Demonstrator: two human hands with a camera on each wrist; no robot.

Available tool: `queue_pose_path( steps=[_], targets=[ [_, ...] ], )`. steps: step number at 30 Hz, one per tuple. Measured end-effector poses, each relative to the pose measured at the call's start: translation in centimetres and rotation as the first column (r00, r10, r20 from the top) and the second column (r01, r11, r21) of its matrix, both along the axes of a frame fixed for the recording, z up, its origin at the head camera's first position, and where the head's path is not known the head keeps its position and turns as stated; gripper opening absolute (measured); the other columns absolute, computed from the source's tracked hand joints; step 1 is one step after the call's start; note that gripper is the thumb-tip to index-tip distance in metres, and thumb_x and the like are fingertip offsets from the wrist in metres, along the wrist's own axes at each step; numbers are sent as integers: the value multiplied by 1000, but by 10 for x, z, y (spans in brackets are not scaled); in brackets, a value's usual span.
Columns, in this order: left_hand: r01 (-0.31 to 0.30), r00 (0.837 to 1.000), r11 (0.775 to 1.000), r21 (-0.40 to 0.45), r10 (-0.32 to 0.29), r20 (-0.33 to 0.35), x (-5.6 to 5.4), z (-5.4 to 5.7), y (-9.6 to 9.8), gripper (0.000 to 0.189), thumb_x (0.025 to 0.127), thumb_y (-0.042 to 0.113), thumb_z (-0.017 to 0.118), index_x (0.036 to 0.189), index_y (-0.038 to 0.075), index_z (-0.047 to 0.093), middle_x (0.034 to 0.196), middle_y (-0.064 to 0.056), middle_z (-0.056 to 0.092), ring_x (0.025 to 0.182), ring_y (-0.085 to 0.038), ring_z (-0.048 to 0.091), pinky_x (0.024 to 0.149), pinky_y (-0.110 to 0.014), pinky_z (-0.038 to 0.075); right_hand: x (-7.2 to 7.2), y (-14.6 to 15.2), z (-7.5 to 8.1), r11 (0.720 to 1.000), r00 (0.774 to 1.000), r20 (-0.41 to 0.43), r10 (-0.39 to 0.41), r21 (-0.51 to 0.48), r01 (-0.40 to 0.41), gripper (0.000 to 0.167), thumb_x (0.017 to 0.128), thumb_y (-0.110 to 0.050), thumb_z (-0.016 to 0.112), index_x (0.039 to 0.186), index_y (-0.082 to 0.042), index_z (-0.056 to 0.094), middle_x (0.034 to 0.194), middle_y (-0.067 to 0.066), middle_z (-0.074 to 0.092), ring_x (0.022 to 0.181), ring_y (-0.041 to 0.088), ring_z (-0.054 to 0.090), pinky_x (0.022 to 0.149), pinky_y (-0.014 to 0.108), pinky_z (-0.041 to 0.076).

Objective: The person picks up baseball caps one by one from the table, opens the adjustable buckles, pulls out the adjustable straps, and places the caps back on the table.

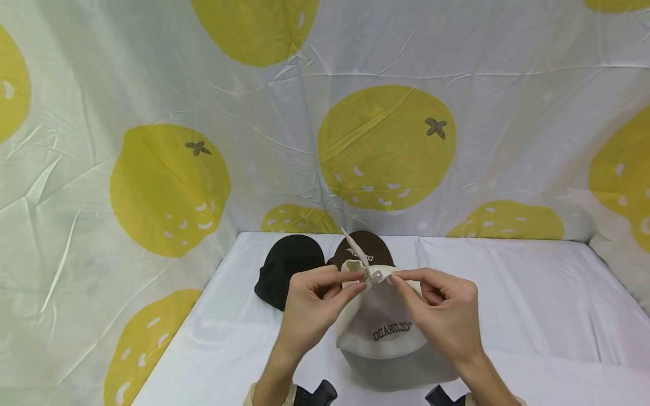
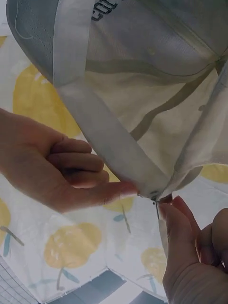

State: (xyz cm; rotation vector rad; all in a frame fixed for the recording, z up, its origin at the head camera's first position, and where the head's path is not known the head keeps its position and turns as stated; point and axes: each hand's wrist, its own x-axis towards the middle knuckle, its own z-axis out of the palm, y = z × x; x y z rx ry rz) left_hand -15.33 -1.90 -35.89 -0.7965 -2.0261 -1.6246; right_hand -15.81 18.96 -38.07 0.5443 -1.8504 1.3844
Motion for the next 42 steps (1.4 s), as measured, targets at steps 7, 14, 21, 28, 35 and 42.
queue_pose_path(
  steps=[7,14,21,28,35,42],
  targets=[
    [-161,983,983,-84,151,-106,-1,-8,17,18,80,2,87,97,0,83,54,0,38,54,7,25,49,-8,21,0,-2,2,999,1000,-13,-11,-40,10,26,65,22,82,80,0,80,52,-4,19,48,10,13,41,10,14],
    [-331,916,934,-136,284,-283,-4,-15,23,16,78,7,90,92,4,84,54,3,37,54,6,25,50,-9,19,-3,-1,1,999,1000,-22,-9,-45,8,26,65,22,82,80,0,80,51,-4,19,47,10,12,41,11,15],
    [-404,868,904,-137,331,-371,-8,-16,24,12,80,0,85,90,5,84,52,4,36,50,2,27,48,-9,18,-4,-2,1,999,1000,-28,10,-41,-11,28,64,22,83,81,0,80,51,-5,20,46,9,14,42,10,16],
    [-382,838,922,-70,313,-447,-14,-17,21,13,79,-7,82,86,4,83,53,3,37,50,0,29,47,-10,20,-5,-1,-1,999,998,-56,35,-4,-35,32,61,23,83,81,-2,81,51,-5,21,47,7,14,43,9,16],
    [-300,874,954,12,280,-397,-17,-16,18,11,84,-8,79,88,1,82,53,0,40,52,0,32,47,-9,23,-7,-6,-4,995,985,-149,83,63,-75,33,59,22,83,81,-4,80,52,-7,23,49,2,16,47,8,18],
    [-276,892,961,28,267,-365,-18,-16,17,11,84,-9,79,87,1,81,51,0,38,51,1,31,46,-9,23,-8,-11,-9,994,981,-171,93,78,-81,33,60,21,82,83,-2,81,55,-8,27,51,0,19,47,10,19]
  ],
)
